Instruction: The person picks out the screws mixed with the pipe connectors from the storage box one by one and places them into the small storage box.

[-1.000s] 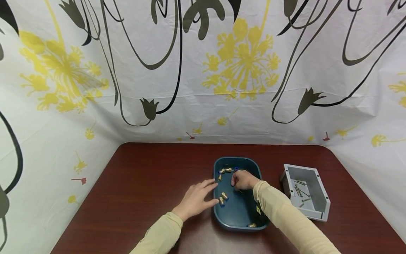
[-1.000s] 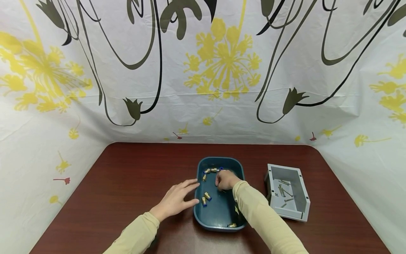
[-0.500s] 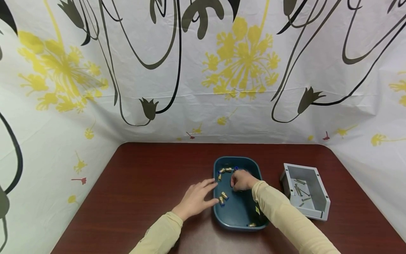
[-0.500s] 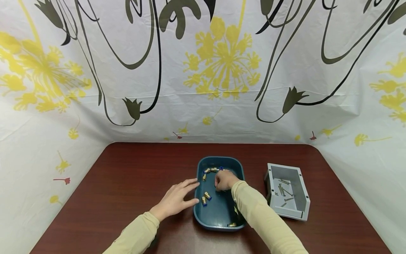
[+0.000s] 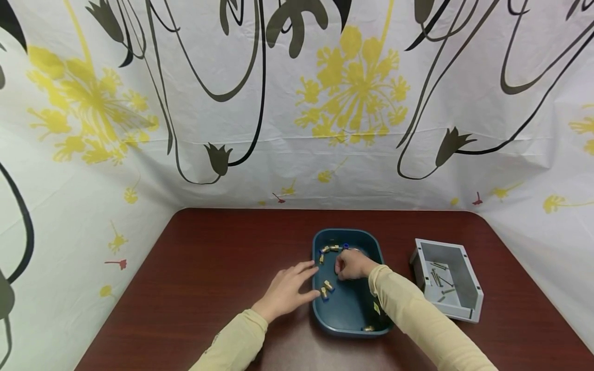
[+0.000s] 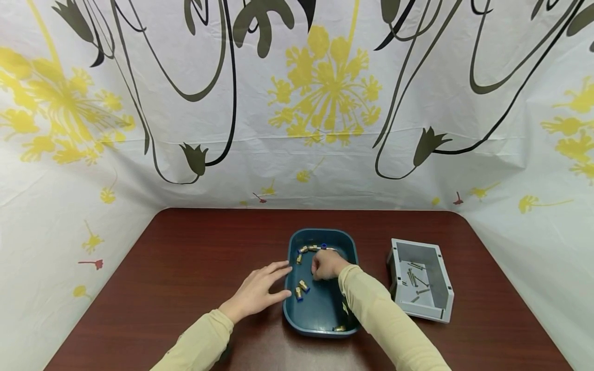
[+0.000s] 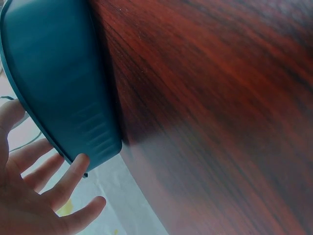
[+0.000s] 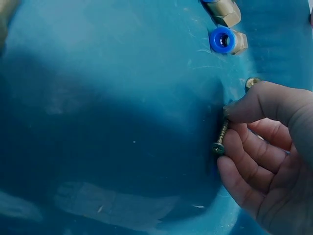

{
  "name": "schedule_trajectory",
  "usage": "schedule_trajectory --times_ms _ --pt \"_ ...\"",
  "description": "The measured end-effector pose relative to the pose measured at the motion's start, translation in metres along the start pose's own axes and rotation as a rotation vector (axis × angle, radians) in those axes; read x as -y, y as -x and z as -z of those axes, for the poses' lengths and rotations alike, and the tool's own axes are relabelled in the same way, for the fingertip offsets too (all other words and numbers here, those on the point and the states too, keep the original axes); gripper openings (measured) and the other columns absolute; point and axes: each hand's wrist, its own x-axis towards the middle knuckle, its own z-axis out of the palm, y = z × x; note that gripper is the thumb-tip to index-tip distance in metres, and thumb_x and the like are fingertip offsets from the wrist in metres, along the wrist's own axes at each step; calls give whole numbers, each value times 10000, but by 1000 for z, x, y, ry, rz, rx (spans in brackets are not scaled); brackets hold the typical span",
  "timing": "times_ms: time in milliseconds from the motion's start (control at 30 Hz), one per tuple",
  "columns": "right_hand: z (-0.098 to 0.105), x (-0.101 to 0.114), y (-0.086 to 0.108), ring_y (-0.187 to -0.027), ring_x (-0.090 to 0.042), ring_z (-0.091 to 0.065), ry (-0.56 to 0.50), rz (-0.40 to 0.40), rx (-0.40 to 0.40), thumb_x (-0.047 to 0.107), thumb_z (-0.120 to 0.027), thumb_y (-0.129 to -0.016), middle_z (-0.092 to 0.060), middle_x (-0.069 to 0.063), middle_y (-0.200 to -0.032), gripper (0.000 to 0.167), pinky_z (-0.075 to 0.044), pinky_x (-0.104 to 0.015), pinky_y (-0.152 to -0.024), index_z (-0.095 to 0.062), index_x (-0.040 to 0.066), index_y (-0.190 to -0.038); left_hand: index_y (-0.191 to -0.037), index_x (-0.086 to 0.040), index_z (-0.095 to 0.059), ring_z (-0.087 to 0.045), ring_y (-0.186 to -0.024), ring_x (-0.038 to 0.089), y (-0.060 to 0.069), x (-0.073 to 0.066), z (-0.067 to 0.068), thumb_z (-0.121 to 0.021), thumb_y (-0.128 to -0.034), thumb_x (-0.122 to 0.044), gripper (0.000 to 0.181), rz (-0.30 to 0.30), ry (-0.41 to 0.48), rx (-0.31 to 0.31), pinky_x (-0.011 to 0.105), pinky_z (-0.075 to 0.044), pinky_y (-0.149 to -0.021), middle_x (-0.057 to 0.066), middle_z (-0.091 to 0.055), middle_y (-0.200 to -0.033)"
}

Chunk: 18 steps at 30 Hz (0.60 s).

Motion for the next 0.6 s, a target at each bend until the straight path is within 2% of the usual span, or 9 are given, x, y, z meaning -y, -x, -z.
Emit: schedule_trajectory --times_ms 300,600 --pt "15 10 3 -547 -126 -495 -95 12 9 3 -663 -704 -533 21 -623 128 -416 -275 -512 -579 99 -710 -1277 -127 -486 -433 -1139 193 -1 -1 0 -573 -828 -415 541 4 3 -5 447 -356 -872 11 -394 -1327" --pt "31 18 5 -572 -122 -493 -69 95 9 -1 -638 -729 -530 31 -661 101 -423 -275 -536 -586 78 -764 -1277 -126 -486 -436 -1137 193 -1 -1 1 -573 -827 -418 544 7 8 -3 454 -357 -869 14 -396 -1324"
